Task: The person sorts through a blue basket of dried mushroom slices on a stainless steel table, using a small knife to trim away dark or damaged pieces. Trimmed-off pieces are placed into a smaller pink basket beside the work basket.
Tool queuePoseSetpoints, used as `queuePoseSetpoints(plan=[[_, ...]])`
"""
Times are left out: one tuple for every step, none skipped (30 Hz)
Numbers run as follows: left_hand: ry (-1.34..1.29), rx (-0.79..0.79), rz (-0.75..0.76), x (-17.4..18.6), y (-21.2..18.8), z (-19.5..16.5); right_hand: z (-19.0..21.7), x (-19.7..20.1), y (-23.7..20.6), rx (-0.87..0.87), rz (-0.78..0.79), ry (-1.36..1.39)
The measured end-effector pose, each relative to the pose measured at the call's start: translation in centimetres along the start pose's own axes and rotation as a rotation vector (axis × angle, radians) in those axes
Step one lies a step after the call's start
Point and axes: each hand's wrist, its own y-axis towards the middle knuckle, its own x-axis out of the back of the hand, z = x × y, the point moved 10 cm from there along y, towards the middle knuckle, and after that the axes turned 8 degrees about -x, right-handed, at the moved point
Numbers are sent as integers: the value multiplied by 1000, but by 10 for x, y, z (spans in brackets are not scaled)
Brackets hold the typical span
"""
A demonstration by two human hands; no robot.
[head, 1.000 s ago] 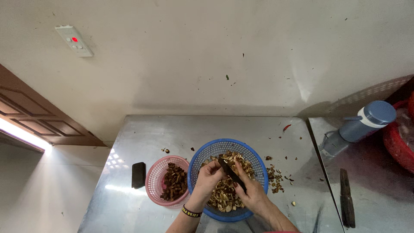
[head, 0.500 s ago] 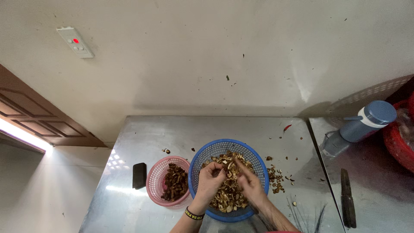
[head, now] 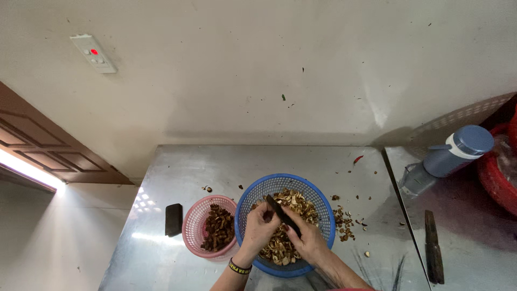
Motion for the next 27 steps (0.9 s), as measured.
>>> queuePoseSetpoints(plan=[[11,19,-17,0,-1,5,-22,-3,2,-180,29,107],[25,36,-34,1,-2,9,-44,-8,3,-358,61,214],[39,54,-51,2,-2,13,-64,-14,1,-535,96,323],[30,78,-55,2,-3,17,-71,-7,5,-567,47,359],[20,103,-60,3,-4,20,-77,1,8,-601,-2,395],[9,126,-65,4,-5,22,-81,8,8,-633,-51,428],[23,90,-67,5,-4,17,-78,12,10,-597,-45,370],[38,54,-67,7,-3,11,-72,16,9,-562,-39,312],[52,21,-68,8,-2,4,-64,19,8,-530,-32,255],[125,-17,-70,9,0,-4,-52,13,6,-476,57,210],[199,-52,-69,10,2,-12,-39,6,-1,-425,144,166],[271,-89,-66,10,3,-20,-26,-1,-5,-372,229,122],[291,-82,-47,8,3,-23,-22,-2,-5,-395,243,74],[312,-77,-29,5,4,-25,-20,-2,-4,-417,258,26],[333,-71,-13,3,4,-27,-18,-4,-3,-437,275,-23],[317,-88,-13,0,5,-29,15,9,5,-119,125,-76],[303,-105,-13,-2,5,-31,47,20,4,204,-20,-123],[291,-121,-11,-4,4,-32,74,27,-11,528,-158,-165],[282,-139,-28,-5,2,-32,41,24,6,197,-64,-30],[273,-158,-47,-6,0,-32,4,14,14,-132,39,105],[266,-181,-67,-5,0,-33,-33,0,11,-456,148,239],[241,-147,-77,-2,0,-27,-41,3,14,-473,113,295],[215,-112,-89,0,1,-22,-50,7,16,-491,78,350],[187,-78,-100,3,0,-17,-57,9,17,-509,44,404],[211,-52,-104,6,0,-14,-51,11,19,-413,36,343],[234,-29,-108,9,0,-12,-43,13,20,-314,28,281],[257,-5,-110,12,0,-9,-34,14,20,-218,19,219]])
